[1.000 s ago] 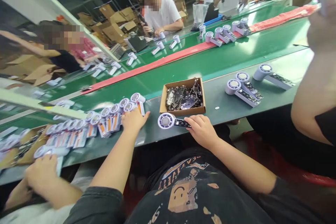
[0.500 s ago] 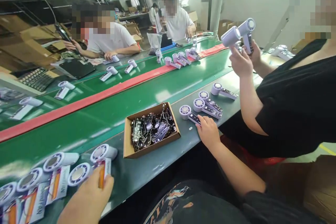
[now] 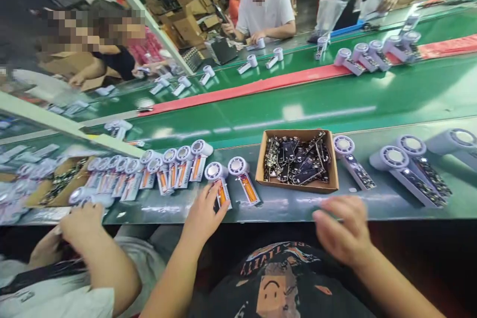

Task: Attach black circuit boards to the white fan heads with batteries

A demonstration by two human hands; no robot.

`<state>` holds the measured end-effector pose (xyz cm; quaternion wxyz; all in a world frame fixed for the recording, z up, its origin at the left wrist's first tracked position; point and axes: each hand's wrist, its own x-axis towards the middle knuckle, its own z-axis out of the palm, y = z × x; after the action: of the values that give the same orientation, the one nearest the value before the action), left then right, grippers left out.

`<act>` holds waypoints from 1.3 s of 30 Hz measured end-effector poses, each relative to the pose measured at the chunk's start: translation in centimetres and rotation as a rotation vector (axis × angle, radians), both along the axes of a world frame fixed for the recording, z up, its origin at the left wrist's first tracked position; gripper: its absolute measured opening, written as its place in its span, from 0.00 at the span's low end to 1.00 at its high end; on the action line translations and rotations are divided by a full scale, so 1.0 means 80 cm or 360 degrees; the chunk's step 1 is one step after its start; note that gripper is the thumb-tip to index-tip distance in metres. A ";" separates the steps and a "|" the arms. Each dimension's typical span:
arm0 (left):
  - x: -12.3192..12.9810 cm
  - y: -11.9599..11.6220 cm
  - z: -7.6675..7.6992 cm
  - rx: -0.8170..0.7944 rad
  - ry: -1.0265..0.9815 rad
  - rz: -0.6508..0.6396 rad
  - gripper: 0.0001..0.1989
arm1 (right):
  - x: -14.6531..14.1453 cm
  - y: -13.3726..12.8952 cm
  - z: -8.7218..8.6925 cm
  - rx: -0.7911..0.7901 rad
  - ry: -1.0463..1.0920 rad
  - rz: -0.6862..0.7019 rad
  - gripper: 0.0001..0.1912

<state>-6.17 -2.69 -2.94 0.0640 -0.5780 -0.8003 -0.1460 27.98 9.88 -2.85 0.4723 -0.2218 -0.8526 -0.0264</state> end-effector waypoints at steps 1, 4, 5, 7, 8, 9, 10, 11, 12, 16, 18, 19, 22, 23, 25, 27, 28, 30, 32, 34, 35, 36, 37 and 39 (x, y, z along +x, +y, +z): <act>-0.002 0.006 -0.006 -0.0008 -0.0084 0.0076 0.23 | -0.023 -0.012 0.005 -0.0063 -0.0202 0.0265 0.22; -0.011 0.028 -0.018 0.0101 -0.0229 0.0239 0.23 | -0.103 -0.036 0.015 -0.0256 -0.0733 0.0523 0.13; -0.014 0.035 -0.019 0.0140 -0.0238 0.0280 0.23 | -0.129 -0.040 0.017 -0.0342 -0.0866 0.0452 0.18; -0.020 0.046 -0.015 0.0193 -0.0257 0.0345 0.24 | -0.171 -0.041 0.017 -0.0532 -0.1055 0.0192 0.28; -0.021 0.049 -0.011 0.0208 -0.0259 0.0371 0.26 | -0.186 -0.039 0.016 -0.0608 -0.1122 0.0071 0.31; -0.020 0.049 -0.006 0.0220 -0.0232 0.0384 0.28 | -0.195 -0.037 0.014 -0.0657 -0.1177 -0.0025 0.29; -0.016 0.047 -0.001 0.0236 -0.0175 0.0367 0.31 | -0.200 -0.035 0.012 -0.0682 -0.1221 -0.0078 0.26; -0.010 0.043 0.004 0.0259 -0.0085 0.0311 0.34 | -0.200 -0.032 0.010 -0.0679 -0.1244 -0.0084 0.24; -0.002 0.038 0.008 0.0294 0.0031 0.0206 0.35 | -0.196 -0.030 0.006 -0.0660 -0.1247 -0.0049 0.23; 0.028 0.020 0.011 0.0254 0.0348 -0.0644 0.25 | -0.146 -0.031 -0.005 -0.0601 -0.1113 0.0129 0.21; 0.039 0.019 0.007 0.0184 0.0339 -0.0940 0.17 | -0.114 -0.033 -0.002 -0.0595 -0.1015 0.0156 0.17; 0.045 0.021 0.005 0.0183 0.0303 -0.1003 0.14 | -0.101 -0.031 0.004 -0.0579 -0.0943 0.0191 0.15; 0.064 0.033 -0.001 0.0260 0.0183 -0.0957 0.10 | -0.075 -0.004 0.032 -0.0497 -0.0652 0.0247 0.12; 0.070 0.038 -0.001 0.0280 0.0150 -0.0919 0.09 | -0.073 0.014 0.042 -0.0481 -0.0590 0.0170 0.13; 0.083 0.048 -0.002 0.0305 0.0091 -0.0847 0.08 | -0.080 0.055 0.058 -0.0542 -0.0717 -0.0169 0.17; 0.090 0.054 -0.001 0.0328 0.0048 -0.0820 0.07 | -0.094 0.094 0.067 -0.0579 -0.1066 -0.0319 0.25; 0.092 0.055 -0.001 0.0340 0.0038 -0.0826 0.08 | -0.101 0.110 0.070 -0.0574 -0.1235 -0.0272 0.26; 0.090 0.053 0.001 0.0353 0.0034 -0.0863 0.11 | -0.110 0.130 0.072 -0.0549 -0.1438 -0.0188 0.24; 0.082 0.044 0.004 0.0368 0.0030 -0.0906 0.16 | -0.110 0.141 0.074 -0.0560 -0.1440 -0.0174 0.20; 0.071 0.032 0.007 0.0414 -0.0010 -0.0891 0.19 | -0.101 0.146 0.077 -0.0634 -0.1366 -0.0153 0.18; 0.066 0.025 0.009 0.0453 -0.0053 -0.0855 0.19 | -0.095 0.148 0.079 -0.0679 -0.1347 -0.0108 0.18; 0.061 0.019 0.012 0.0497 -0.0115 -0.0807 0.19 | -0.089 0.149 0.081 -0.0712 -0.1329 -0.0054 0.17; 0.058 0.012 0.014 0.0544 -0.0193 -0.0749 0.19 | -0.083 0.149 0.083 -0.0718 -0.1285 -0.0013 0.16; 0.056 0.000 0.020 0.0626 -0.0386 -0.0639 0.18 | -0.076 0.144 0.087 -0.0631 -0.1046 -0.0039 0.13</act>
<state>-1.70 -2.67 -1.33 0.0485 -0.6794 -0.6283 -0.3759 21.88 21.42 4.09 0.1214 -0.2988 -0.9444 0.0638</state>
